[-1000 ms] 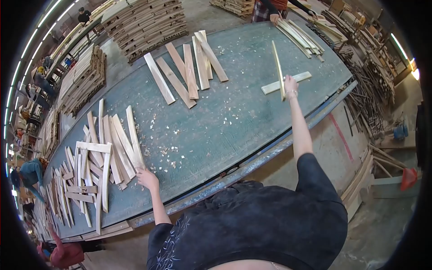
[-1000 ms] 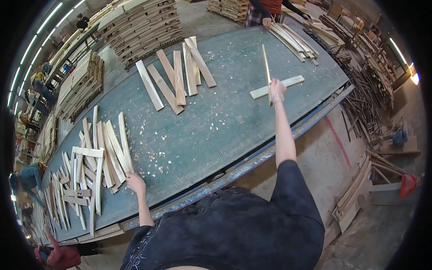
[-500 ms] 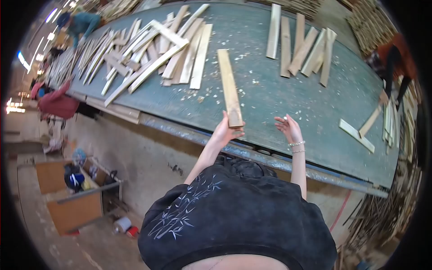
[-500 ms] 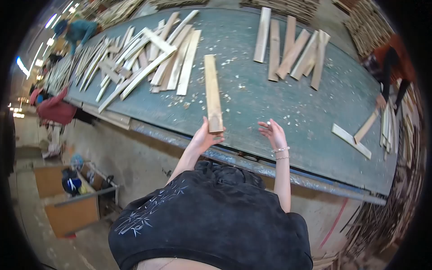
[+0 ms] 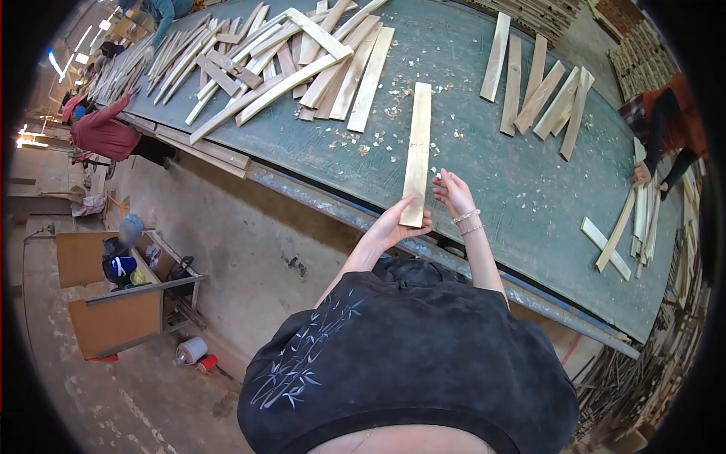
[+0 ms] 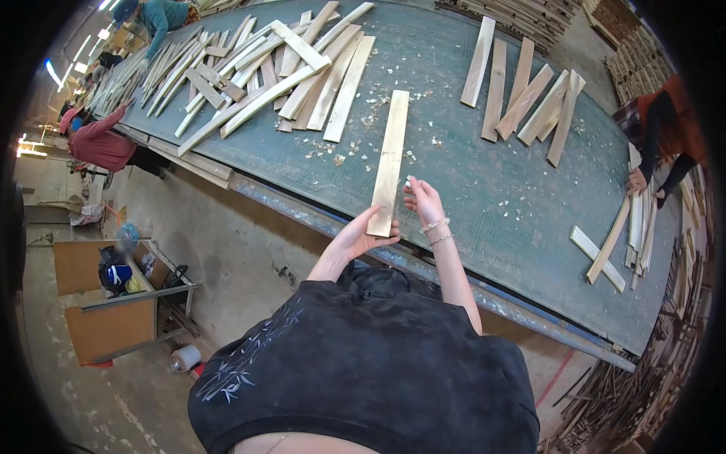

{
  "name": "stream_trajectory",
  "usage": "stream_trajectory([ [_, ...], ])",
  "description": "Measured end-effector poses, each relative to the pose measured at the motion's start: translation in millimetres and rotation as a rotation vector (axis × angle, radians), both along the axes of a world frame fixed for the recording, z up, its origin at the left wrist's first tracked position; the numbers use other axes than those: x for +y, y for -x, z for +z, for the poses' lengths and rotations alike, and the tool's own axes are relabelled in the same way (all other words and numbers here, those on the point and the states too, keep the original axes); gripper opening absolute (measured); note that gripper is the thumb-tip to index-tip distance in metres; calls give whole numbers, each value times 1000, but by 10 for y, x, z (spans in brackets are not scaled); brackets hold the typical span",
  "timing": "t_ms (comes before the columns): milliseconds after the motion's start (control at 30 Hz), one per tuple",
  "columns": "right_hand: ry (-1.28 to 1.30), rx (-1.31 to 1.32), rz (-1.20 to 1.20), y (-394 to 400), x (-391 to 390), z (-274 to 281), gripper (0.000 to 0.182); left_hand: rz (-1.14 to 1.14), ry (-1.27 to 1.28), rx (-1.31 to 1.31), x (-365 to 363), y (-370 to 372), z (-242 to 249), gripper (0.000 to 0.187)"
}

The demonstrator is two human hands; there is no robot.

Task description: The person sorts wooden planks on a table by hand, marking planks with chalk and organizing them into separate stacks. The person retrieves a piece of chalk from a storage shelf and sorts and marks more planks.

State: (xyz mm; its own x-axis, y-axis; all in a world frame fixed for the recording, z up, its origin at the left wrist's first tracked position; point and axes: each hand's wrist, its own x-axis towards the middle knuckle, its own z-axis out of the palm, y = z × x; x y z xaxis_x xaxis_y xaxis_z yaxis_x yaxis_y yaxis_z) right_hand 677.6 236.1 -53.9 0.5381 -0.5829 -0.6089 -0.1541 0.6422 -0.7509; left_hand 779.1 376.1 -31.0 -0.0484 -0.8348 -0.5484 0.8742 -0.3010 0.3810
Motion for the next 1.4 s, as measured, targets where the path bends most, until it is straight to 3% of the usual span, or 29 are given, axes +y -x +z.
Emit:
stream_trajectory([
  [100, -67, -93, -25, -83, 90, 146, 23, 20, 48, 89, 2, -21, -23, 44],
  [233, -1, -128, -30, -147, 85, -113, 23, 10, -4, 79, -41, 10, -65, 46],
  [400, 417, 106, -144, -69, 39, -229, 23, -8, -50, 35, -43, 7, -94, 46],
  [533, 274, -79, -175, 6, -17, -143, 18, 35, -76, -8, -34, -23, -43, 46],
  [600, 228, -156, -159, 2, -32, -147, 14, 146, 204, 877, -3, -74, -130, 44],
  [867, 207, -342, -63, -235, 16, -54, 11, 291, 143, 981, -31, -63, 118, 43],
  [1000, 155, -418, -64, -368, -27, -94, 9, 264, 253, 1099, -15, -96, 191, 42],
  [1100, 274, -349, -127, -603, -172, -94, 9, 260, 304, 1170, 20, -82, 250, 41],
  [1167, 547, -264, -133, -818, -317, -101, 10, 296, 292, 1202, 61, -64, 313, 42],
  [1400, 563, -186, -82, -1283, -612, -374, 12, 339, 325, 1210, 144, -131, 311, 42],
])
